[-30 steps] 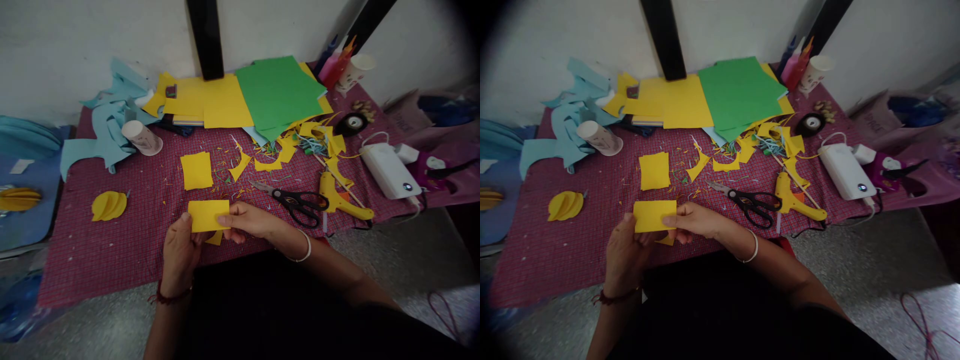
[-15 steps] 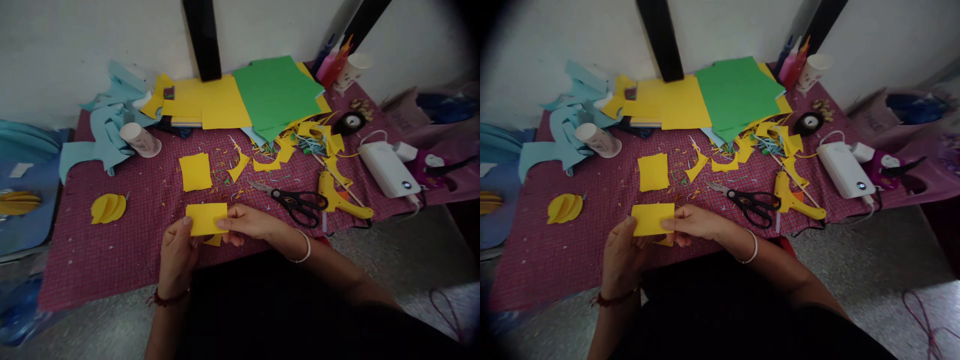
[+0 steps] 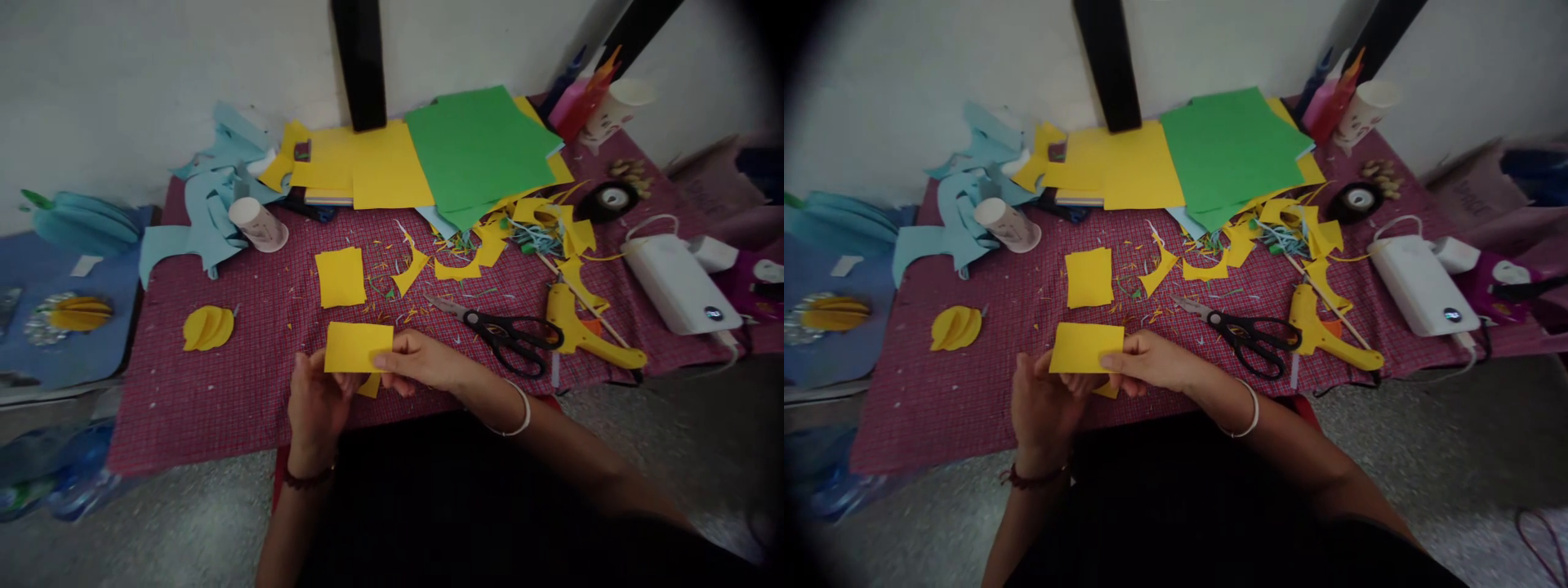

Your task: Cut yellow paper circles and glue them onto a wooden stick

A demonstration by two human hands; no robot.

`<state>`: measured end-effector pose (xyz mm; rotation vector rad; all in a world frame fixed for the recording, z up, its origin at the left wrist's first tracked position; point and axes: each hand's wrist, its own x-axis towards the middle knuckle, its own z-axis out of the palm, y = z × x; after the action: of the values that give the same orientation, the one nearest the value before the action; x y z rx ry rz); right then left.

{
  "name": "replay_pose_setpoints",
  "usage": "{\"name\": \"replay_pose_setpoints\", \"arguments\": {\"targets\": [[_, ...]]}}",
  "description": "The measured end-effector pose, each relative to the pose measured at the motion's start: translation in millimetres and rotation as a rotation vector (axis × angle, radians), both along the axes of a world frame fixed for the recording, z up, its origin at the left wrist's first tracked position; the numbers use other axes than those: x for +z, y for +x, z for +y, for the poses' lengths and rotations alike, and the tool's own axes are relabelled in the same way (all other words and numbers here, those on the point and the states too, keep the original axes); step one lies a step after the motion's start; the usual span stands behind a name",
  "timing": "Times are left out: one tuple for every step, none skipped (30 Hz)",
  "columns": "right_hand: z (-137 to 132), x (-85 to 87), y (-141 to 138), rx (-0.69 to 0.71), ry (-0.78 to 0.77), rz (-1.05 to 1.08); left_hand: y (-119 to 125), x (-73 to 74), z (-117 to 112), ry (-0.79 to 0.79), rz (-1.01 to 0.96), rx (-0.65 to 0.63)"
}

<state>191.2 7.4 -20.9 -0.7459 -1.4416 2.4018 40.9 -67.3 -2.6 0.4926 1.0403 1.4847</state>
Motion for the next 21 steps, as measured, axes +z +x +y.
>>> {"name": "replay_pose_setpoints", "arguments": {"targets": [[0,0.1,0,-0.008,0.001,-0.005,0,-1.0,-2,0.017,0.007,0.005],[0,0.3,-1,-0.016,0.002,-0.011,0,-2.6,-4,0.027,0.016,0.014],[0,0.6,-1,-0.023,0.003,-0.017,-1,-4.5,-6,0.032,0.026,0.028],[-1,1.0,-1,-0.025,0.005,-0.024,-2,-6.6,-7,0.033,0.037,0.044],[-1,1.3,-1,-0.024,0.008,-0.03,-2,-8.5,-8,0.03,0.047,0.064],[-1,1.5,-1,-0.022,0.01,-0.035,-3,-10.1,-9,0.023,0.057,0.082],[-1,1.5,-2,-0.021,0.012,-0.037,-4,-11.2,-10,0.014,0.065,0.099],[-1,1.3,-2,-0.021,0.014,-0.036,-4,-11.8,-11,0.005,0.074,0.115],[-1,0.9,-2,-0.022,0.017,-0.034,-4,-11.9,-11,-0.002,0.079,0.124],[-1,0.4,-2,-0.022,0.02,-0.03,-4,-11.8,-11,-0.008,0.084,0.13],[0,-0.1,-2,-0.021,0.024,-0.026,-4,-11.5,-11,-0.01,0.089,0.133],[0,-0.5,-2,-0.018,0.026,-0.024,-4,-11.3,-10,-0.01,0.094,0.137],[0,-0.7,-2,-0.016,0.027,-0.024,-4,-11.2,-10,-0.008,0.101,0.142],[0,-0.8,-2,-0.014,0.028,-0.025,-4,-11.4,-10,-0.007,0.109,0.146],[0,-0.7,-2,-0.012,0.028,-0.03,-4,-11.7,-10,-0.007,0.118,0.15],[0,-0.4,-2,-0.01,0.028,-0.035,-4,-12.1,-9,-0.008,0.127,0.155],[0,-0.1,-2,-0.008,0.028,-0.042,-5,-12.5,-9,-0.012,0.133,0.159],[0,0.3,-2,-0.005,0.029,-0.049,-5,-12.9,-9,-0.016,0.136,0.164],[0,0.5,-2,-0.002,0.032,-0.055,-5,-13.1,-9,-0.018,0.139,0.168],[0,0.7,-2,0.001,0.038,-0.061,-5,-13.3,-8,-0.017,0.143,0.169],[0,0.8,-3,-0.001,0.047,-0.069,-5,-13.4,-8,-0.014,0.149,0.169]]}}
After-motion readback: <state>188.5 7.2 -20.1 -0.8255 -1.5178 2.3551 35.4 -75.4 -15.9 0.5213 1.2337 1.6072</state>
